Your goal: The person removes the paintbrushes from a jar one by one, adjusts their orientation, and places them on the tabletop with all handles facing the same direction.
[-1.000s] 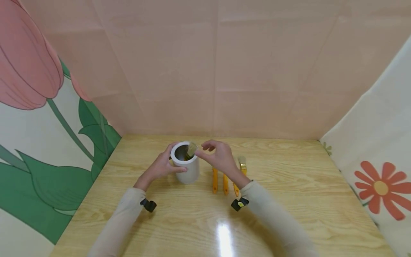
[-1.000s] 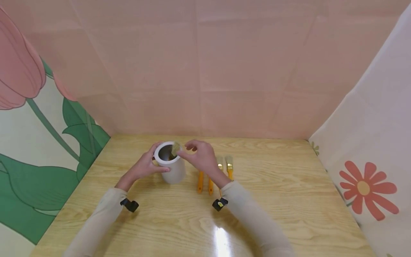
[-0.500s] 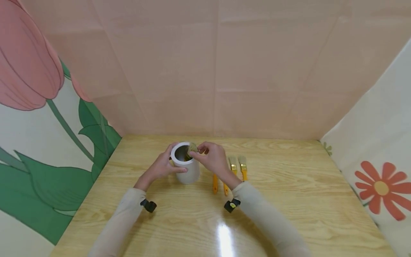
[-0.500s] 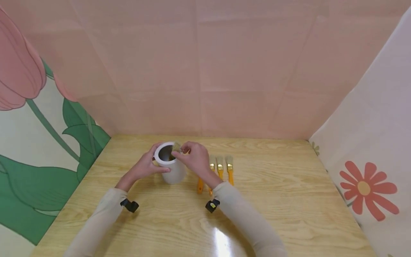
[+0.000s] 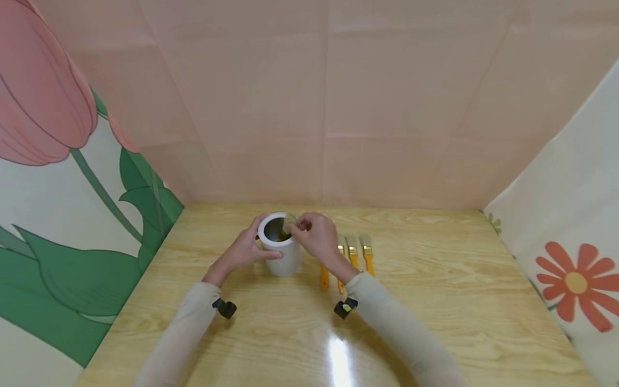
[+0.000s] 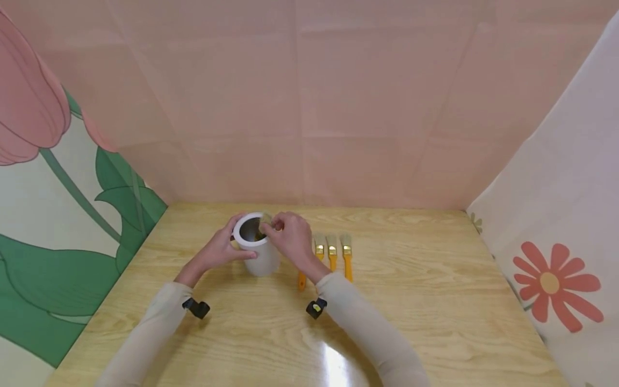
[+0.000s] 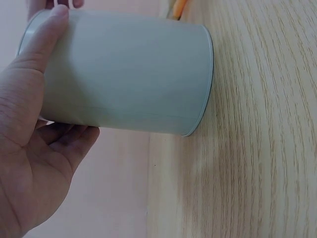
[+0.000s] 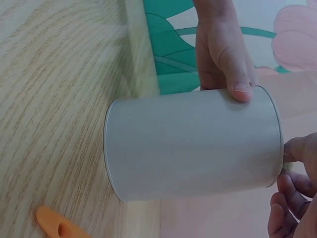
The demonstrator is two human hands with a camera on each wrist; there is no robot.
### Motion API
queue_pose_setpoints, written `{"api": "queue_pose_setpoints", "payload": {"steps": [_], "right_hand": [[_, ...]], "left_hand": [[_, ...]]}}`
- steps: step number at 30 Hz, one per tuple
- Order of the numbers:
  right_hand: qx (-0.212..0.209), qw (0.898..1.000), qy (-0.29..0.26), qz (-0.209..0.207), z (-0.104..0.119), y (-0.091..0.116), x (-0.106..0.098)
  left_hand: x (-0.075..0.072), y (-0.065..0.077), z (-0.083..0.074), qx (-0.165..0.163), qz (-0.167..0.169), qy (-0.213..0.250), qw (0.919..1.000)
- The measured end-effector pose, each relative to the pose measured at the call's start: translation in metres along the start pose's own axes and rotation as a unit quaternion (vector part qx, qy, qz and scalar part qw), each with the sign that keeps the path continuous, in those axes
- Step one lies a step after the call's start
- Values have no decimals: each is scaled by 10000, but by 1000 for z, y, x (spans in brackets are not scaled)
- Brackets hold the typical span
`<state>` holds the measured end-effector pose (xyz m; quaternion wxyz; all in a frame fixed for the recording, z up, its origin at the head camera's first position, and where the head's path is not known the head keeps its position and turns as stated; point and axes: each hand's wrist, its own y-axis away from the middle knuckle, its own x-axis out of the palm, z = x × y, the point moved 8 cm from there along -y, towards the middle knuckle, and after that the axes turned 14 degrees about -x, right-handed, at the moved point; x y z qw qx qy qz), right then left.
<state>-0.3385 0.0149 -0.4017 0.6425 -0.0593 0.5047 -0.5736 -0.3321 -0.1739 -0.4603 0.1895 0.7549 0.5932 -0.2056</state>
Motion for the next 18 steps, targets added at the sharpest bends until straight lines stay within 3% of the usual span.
{"api": "queue_pose_setpoints", "payload": {"steps": [7, 18], "right_hand": [[-293, 9995, 102, 52, 8, 1, 0], [-618, 9979, -174, 71, 20, -1, -5]], "left_hand": [[-1, 1, -2, -23, -17, 1, 10000], [0, 0, -3, 100, -13, -35, 9999]]}}
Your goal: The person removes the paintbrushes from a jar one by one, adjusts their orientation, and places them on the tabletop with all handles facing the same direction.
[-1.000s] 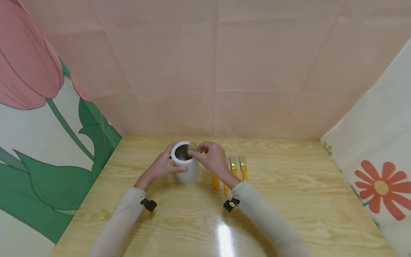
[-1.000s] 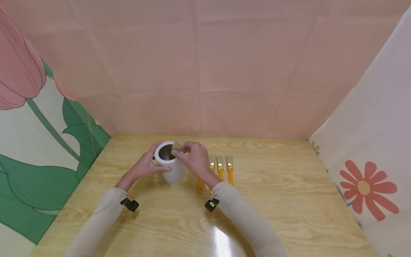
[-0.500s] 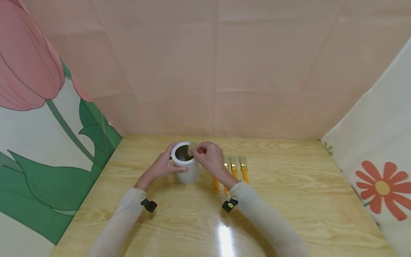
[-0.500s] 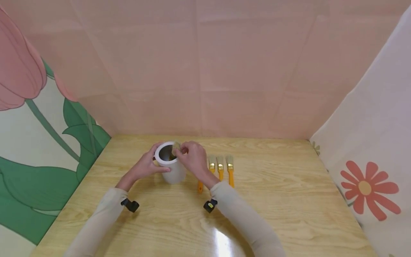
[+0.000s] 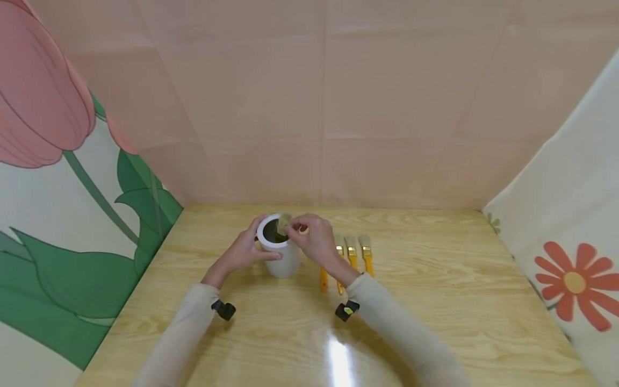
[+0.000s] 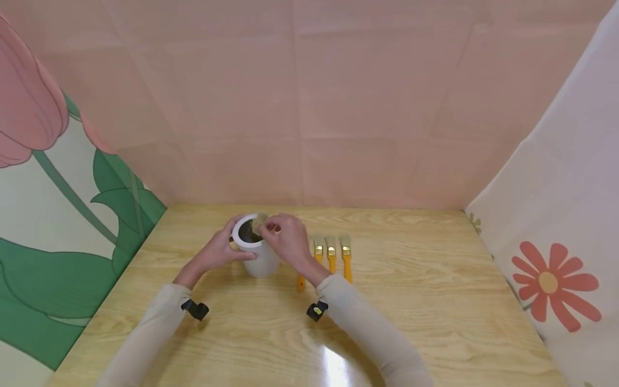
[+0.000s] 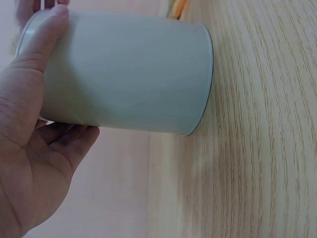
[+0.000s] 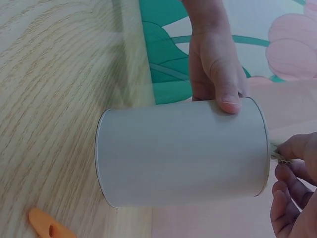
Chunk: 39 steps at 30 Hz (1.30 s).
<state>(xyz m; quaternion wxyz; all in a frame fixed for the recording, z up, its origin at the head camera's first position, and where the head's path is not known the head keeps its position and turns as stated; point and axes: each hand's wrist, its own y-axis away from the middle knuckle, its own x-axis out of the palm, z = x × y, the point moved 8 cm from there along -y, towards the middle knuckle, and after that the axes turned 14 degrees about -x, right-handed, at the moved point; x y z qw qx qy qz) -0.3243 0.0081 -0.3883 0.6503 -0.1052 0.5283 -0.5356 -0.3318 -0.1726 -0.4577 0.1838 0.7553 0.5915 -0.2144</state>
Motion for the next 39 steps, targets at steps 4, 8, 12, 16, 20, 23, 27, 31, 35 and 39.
{"api": "queue_pose_setpoints", "payload": {"steps": [4, 8, 12, 16, 20, 23, 27, 31, 35, 39], "right_hand": [[78, 9998, -203, -10, -1, -3, -1], [188, 9990, -411, -69, -4, -8, -4], [209, 9986, -467, -96, -4, -13, -8], [166, 9984, -535, -91, -1, -17, -12], [98, 9981, -599, -63, 2, -21, -14], [82, 9975, -694, -48, 3, -25, -16], [69, 9966, -819, -17, 5, -30, -19], [11, 9968, -802, 13, 7, -35, -22], [-131, 9972, -738, -38, 13, -43, -28], [-333, 9967, -728, -155, 20, -53, -37]], "left_hand": [[-1, 1, 0, -87, 21, 8, 10000], [0, 1, 1, -125, 68, 3, 9999], [-1, 1, 0, -48, 103, -7, 9999], [0, 1, 1, -5, 134, -29, 9999], [0, 1, 2, -41, 132, -40, 9999], [0, -1, 3, -116, 118, -34, 9999], [1, -2, 4, -175, 105, 3, 9998], [1, -2, 3, -138, 107, 22, 9998], [1, -1, 2, -113, 117, 14, 9999], [0, 0, 2, -47, 94, -6, 9999]]}}
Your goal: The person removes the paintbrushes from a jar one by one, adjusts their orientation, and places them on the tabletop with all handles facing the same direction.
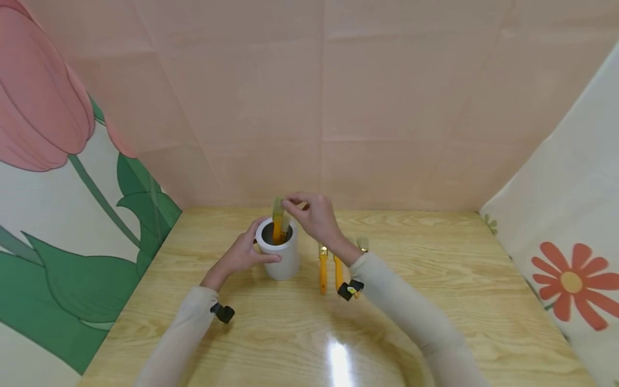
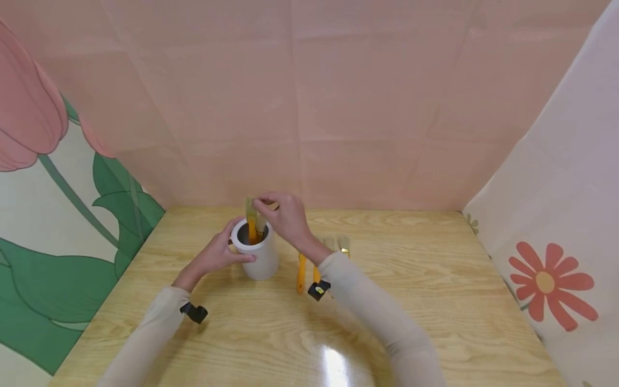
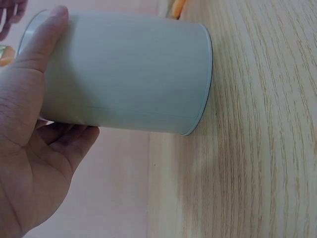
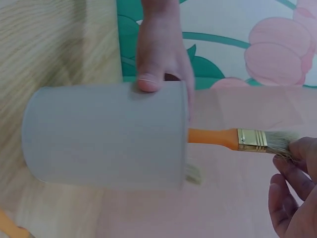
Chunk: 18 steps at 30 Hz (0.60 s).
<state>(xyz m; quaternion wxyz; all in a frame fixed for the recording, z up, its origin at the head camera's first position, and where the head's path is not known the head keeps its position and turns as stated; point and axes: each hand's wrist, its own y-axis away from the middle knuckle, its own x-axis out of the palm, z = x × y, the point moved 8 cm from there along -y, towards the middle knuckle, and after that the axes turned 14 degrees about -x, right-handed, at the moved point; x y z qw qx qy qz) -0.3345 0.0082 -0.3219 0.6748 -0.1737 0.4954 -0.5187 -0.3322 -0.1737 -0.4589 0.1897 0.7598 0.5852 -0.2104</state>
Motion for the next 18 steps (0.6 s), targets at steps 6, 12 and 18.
{"api": "queue_pose_setpoints", "payload": {"steps": [6, 12, 18], "right_hand": [[-194, 9998, -26, -83, 11, -12, -13], [-289, 9995, 57, -59, 24, -21, -23], [-455, 9987, 85, -197, 36, -29, -39]], "left_hand": [[-1, 0, -1, 44, -26, 4, 10000], [0, 0, 0, 38, -3, 21, 10000], [-1, 2, 2, -4, 26, -9, 10000]]}}
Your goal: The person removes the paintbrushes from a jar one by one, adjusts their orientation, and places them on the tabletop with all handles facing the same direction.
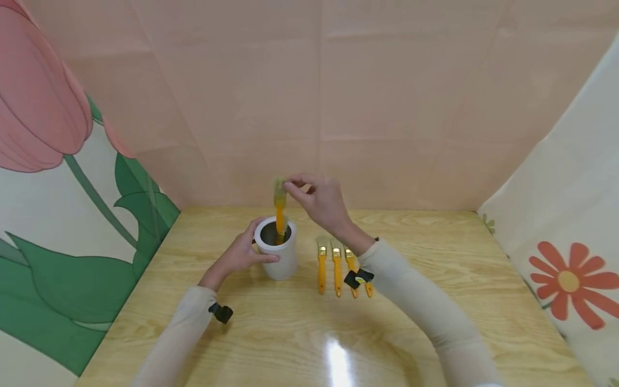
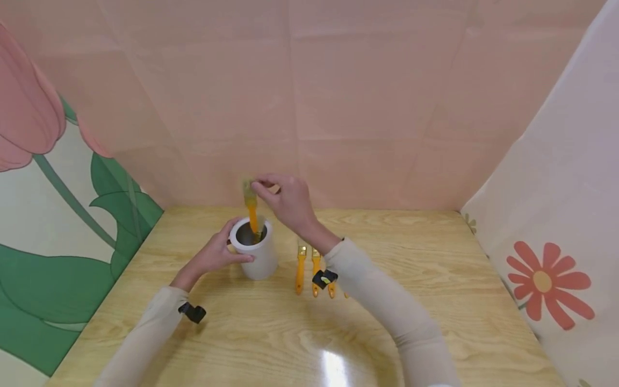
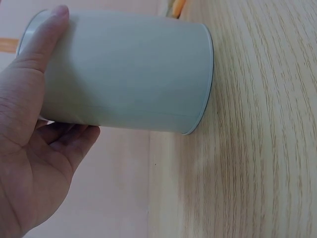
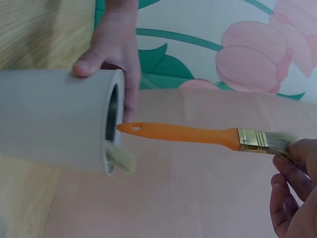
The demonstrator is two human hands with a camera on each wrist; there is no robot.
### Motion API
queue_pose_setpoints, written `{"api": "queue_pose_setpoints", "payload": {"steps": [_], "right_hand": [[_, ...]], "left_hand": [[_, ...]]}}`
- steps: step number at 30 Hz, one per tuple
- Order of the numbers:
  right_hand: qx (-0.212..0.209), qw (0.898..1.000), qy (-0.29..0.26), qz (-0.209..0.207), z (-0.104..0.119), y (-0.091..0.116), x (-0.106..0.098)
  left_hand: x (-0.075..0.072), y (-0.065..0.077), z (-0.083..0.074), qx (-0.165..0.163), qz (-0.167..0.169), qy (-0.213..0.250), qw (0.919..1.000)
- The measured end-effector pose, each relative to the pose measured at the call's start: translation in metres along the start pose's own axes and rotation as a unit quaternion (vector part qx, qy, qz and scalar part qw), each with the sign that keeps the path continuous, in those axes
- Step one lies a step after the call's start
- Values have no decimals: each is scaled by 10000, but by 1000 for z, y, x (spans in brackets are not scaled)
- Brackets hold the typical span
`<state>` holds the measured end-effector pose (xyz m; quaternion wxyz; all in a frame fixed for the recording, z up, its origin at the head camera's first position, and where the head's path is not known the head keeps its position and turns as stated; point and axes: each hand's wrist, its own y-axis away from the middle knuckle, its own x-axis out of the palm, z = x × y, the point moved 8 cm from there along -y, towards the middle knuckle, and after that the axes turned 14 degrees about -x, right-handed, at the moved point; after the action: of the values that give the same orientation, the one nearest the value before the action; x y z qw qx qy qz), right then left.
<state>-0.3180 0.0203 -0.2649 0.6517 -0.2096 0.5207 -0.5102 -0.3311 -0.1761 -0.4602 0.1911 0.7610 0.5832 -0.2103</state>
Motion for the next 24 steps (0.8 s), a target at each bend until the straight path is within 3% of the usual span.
{"api": "queue_pose_setpoints", "payload": {"steps": [5, 10, 16, 24], "right_hand": [[-99, 9996, 80, -263, 8, -8, -24], [126, 9991, 181, -373, 7, -6, -47], [452, 9979, 331, -312, 1, 4, -65], [576, 9971, 436, -257, -14, 24, -77]], "left_hand": [[-1, -1, -1, 26, -59, 45, 10000], [-1, -2, -1, 42, -109, 16, 9999], [0, -3, 1, -48, -127, 22, 9999], [-2, -1, 2, -139, -115, 29, 9998]]}}
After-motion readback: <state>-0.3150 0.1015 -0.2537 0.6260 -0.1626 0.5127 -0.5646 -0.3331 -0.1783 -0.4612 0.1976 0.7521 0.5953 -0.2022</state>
